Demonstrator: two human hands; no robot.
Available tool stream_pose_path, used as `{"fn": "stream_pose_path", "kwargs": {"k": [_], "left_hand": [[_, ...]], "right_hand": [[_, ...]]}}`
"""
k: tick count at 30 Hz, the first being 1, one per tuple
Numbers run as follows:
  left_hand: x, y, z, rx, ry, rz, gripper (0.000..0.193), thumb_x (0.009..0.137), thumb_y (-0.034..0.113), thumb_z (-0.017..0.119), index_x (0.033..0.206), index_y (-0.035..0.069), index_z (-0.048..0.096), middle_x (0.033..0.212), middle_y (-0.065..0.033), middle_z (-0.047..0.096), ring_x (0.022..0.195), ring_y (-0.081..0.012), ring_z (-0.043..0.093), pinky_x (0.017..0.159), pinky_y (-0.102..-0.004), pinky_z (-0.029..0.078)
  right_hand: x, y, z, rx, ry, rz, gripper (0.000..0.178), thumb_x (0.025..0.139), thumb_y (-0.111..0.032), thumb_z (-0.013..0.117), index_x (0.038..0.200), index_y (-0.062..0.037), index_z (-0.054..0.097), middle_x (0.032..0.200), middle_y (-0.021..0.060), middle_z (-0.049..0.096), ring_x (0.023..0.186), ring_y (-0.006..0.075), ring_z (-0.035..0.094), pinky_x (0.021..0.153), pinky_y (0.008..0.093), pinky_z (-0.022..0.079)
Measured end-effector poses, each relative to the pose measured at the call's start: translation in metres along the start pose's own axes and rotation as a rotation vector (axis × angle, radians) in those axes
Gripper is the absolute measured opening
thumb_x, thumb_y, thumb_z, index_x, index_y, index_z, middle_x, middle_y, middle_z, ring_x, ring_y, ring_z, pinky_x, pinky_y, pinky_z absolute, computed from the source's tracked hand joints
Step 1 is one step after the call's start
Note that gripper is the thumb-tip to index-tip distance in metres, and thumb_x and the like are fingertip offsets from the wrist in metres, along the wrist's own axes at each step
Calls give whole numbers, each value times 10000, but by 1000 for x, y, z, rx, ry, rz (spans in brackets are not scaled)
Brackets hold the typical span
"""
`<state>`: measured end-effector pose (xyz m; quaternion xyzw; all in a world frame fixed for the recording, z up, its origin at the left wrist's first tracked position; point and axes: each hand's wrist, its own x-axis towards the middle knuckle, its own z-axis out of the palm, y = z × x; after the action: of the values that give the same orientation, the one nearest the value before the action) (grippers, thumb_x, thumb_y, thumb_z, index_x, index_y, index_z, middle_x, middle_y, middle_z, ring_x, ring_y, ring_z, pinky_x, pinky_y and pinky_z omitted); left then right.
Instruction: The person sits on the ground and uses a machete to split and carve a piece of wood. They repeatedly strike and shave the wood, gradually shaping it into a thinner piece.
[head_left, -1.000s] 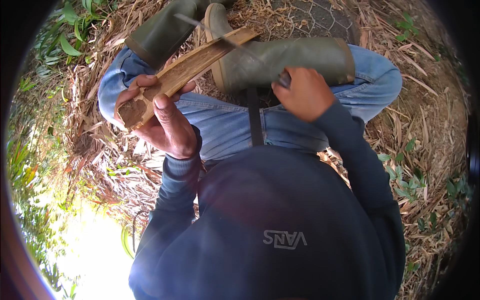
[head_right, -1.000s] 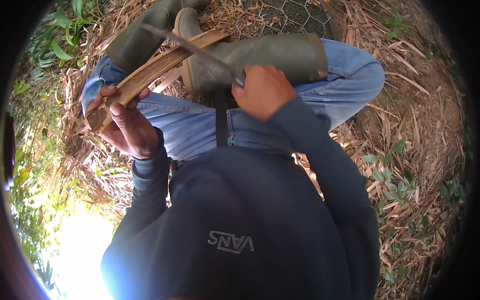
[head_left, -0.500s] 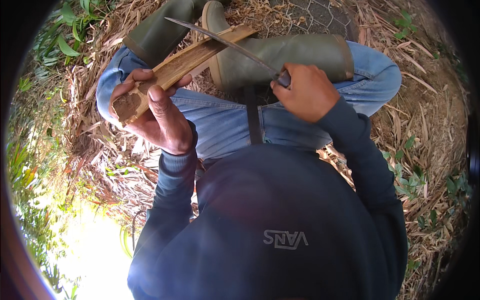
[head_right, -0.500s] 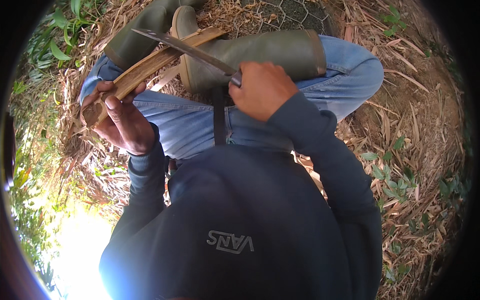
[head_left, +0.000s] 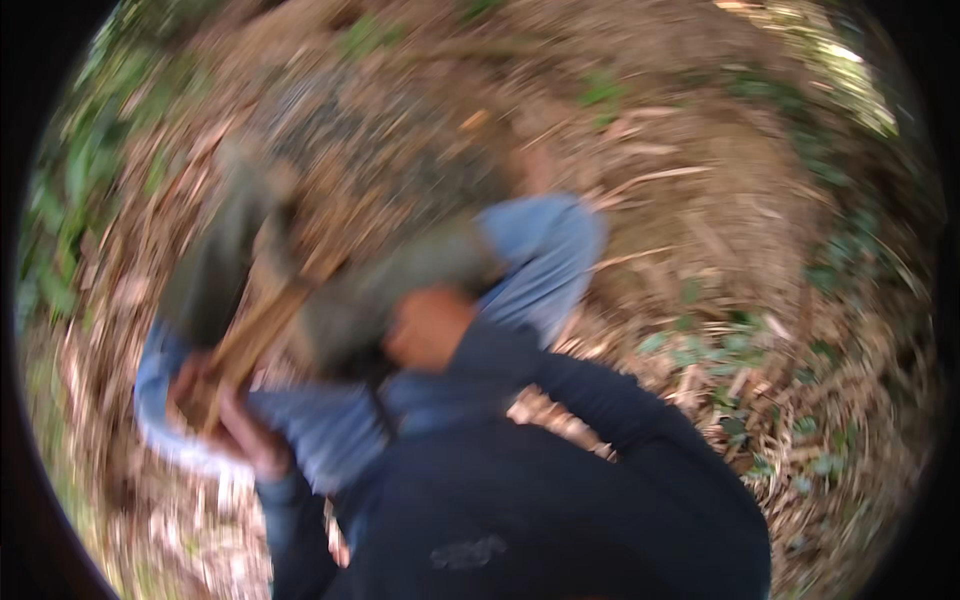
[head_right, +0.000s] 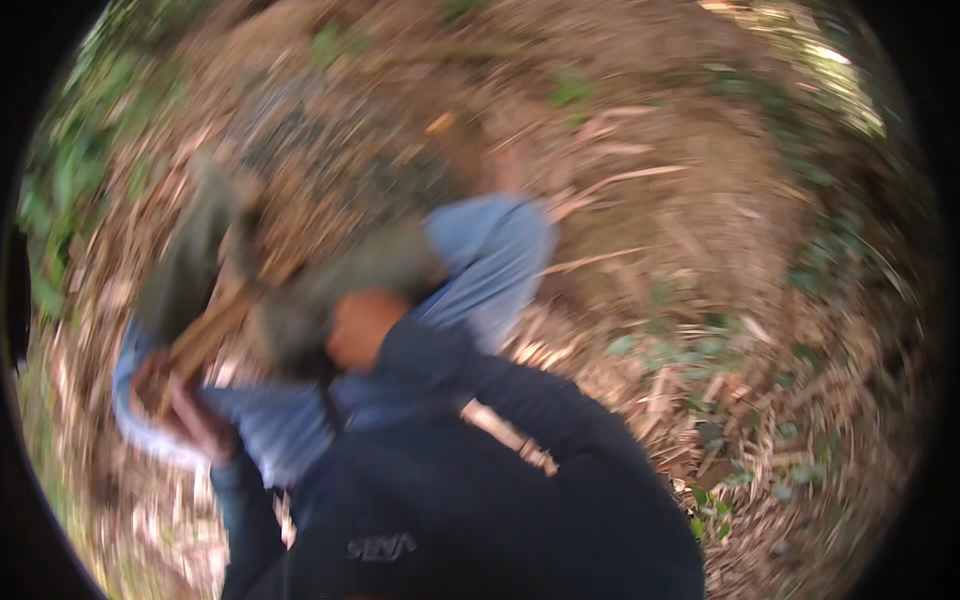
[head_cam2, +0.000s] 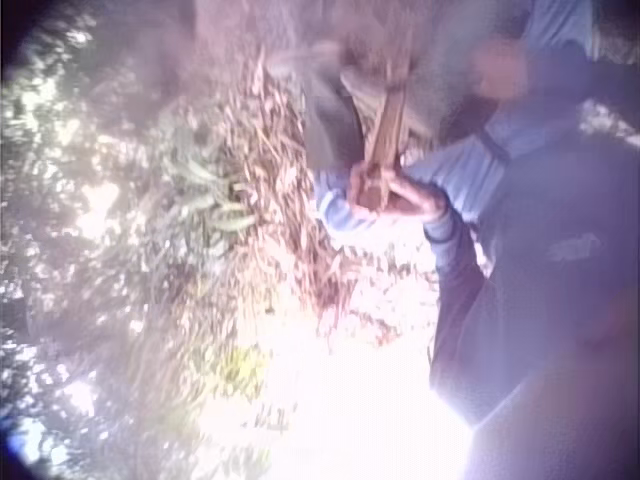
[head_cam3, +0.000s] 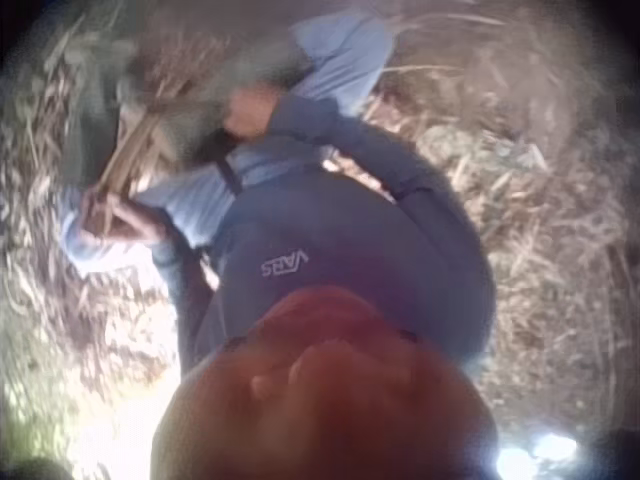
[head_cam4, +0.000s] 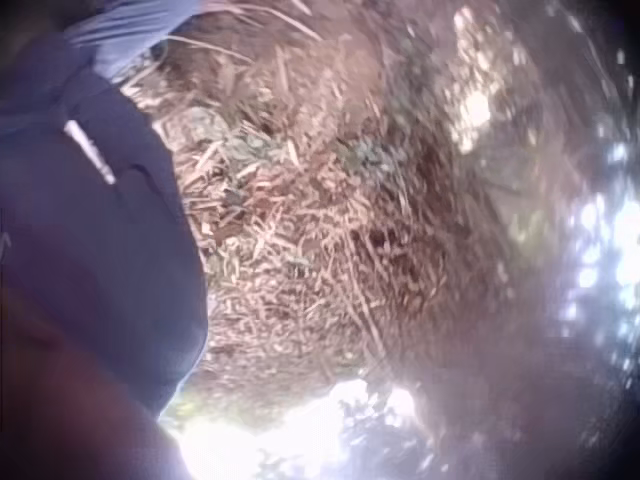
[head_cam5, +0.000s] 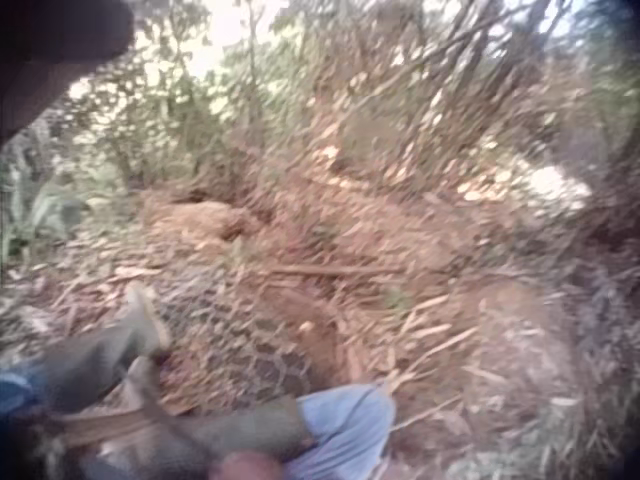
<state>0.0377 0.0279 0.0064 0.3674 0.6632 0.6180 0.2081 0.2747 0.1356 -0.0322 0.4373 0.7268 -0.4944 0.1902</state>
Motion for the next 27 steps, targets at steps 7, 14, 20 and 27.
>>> {"fn": "stream_pose_path", "kwargs": {"k": [7, 14, 20, 27], "left_hand": [[12, 23, 32, -75, -50, -82, 380, 1011, 227, 550, 1288, 26, 385, 1190, -124, 500, 994, -188, 572, 732, -285, 551], [20, 12, 26, -46, -98, -46, 391, 1009, 235, 554, 1278, 24, 364, 1163, -147, 468, 946, -193, 552, 711, -279, 544], [15, 11, 20, -41, -90, -53, 383, 1011, 241, 553, 1278, 28, 378, 1156, -137, 477, 941, -181, 560, 705, -276, 546], [18, 6, 23, -46, -95, -12, 388, 1008, 244, 557, 1270, 17, 384, 1149, -136, 479, 924, -193, 576, 688, -265, 549]], "right_hand": [[-13, -7, -11, 149, 64, 105, 346, 841, -276, 623, 868, 64, 681, 875, 290, 674, 880, 446, 664, 837, 497, 521], [9, 3, 2, 201, 96, 132, 373, 826, -279, 603, 812, 86, 674, 826, 280, 674, 839, 444, 668, 810, 501, 524], [1, -3, 12, 166, 188, 74, 355, 816, -274, 599, 799, 70, 687, 829, 281, 675, 846, 437, 669, 803, 492, 529], [-4, -12, 12, 152, 209, 45, 351, 817, -283, 612, 839, 57, 699, 871, 279, 685, 866, 432, 671, 815, 499, 524]]}}
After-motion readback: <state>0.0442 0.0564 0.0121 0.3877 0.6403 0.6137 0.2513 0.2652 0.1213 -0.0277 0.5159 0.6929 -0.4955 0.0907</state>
